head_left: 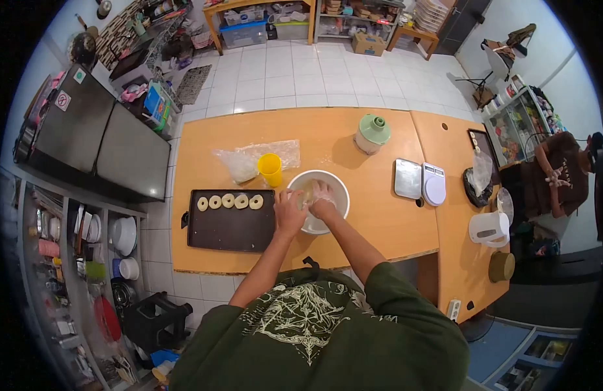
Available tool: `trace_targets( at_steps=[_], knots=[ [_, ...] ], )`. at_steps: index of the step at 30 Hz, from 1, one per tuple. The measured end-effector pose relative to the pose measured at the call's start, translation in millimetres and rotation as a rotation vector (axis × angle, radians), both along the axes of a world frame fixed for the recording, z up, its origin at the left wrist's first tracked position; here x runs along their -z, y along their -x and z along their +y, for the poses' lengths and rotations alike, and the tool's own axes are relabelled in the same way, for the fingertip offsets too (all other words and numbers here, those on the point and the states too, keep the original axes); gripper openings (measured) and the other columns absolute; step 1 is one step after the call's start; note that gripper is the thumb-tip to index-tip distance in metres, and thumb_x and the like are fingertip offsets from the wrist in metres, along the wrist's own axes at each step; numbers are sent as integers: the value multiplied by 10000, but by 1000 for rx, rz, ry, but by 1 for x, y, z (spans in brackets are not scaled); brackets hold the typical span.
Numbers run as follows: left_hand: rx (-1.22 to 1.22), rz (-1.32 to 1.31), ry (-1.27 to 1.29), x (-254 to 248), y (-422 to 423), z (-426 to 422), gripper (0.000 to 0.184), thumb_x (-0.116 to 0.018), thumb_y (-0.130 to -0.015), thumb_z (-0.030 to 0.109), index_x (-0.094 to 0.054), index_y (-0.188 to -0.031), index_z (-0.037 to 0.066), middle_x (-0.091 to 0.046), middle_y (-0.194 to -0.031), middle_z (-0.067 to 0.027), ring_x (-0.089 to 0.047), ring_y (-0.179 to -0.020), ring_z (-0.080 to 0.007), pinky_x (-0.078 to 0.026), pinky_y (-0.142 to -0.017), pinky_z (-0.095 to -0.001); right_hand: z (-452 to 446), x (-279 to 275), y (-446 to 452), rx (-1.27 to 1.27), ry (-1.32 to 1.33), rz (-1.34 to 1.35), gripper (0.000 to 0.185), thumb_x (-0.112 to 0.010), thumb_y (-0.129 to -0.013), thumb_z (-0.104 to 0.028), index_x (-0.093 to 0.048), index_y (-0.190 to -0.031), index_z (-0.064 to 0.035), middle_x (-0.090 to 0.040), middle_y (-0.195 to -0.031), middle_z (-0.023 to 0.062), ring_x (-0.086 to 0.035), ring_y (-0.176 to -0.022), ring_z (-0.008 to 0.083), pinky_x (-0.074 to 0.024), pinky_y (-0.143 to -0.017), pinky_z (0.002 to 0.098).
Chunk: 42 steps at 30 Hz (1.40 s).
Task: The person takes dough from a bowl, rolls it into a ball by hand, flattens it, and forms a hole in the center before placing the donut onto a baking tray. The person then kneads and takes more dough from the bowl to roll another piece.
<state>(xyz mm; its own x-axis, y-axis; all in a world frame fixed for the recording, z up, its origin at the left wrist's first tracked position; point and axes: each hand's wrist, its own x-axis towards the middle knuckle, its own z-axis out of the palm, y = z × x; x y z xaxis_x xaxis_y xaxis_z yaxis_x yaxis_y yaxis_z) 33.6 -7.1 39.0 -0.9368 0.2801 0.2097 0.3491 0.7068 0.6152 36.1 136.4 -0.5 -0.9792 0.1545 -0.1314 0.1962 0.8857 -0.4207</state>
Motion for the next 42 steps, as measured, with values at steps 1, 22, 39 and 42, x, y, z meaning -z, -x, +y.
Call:
trace_targets(
  at_steps=[1, 22, 39, 42],
  knots=[
    [-8, 7, 2, 2, -4, 3, 500, -756, -743, 142, -615, -1222, 104, -560, -1150, -148, -474, -1160, -350, -415, -987, -454, -2, 4, 0, -14, 52, 39, 843, -762, -745, -273, -359, -1454, -61, -392, -1429, 236, -373, -1329, 430, -315, -1126, 497],
    [-430, -159, -132, 51, -1, 16, 389, -567, -854, 40, -573, -1243, 37, -629, -1101, -207, -594, -1051, -400, -465, -909, -478, 6, 44, -12, -98, 8, -260, 880, -753, -763, -274, -289, -1511, -245, -403, -1401, 187, -339, -1363, 428, -448, -1006, 573],
    [-464, -167, -46, 51, -4, 16, 395, -571, -869, 56, -575, -1264, 63, -644, -1092, -200, -598, -1029, -409, -472, -888, -490, -32, -6, -11, 181, -30, -407, 509, -690, -792, -249, -588, -1289, -275, -355, -1420, 120, -328, -1327, 412, -409, -960, 652],
    [-472, -213, -60, 50, -3, 16, 398, -569, -871, 56, -574, -1269, 66, -643, -1092, -207, -598, -1027, -412, -473, -884, -487, -32, 17, -4, 204, -70, -354, 494, -703, -771, -256, -612, -1257, -269, -383, -1401, 123, -342, -1323, 400, -370, -1000, 657]
  ],
)
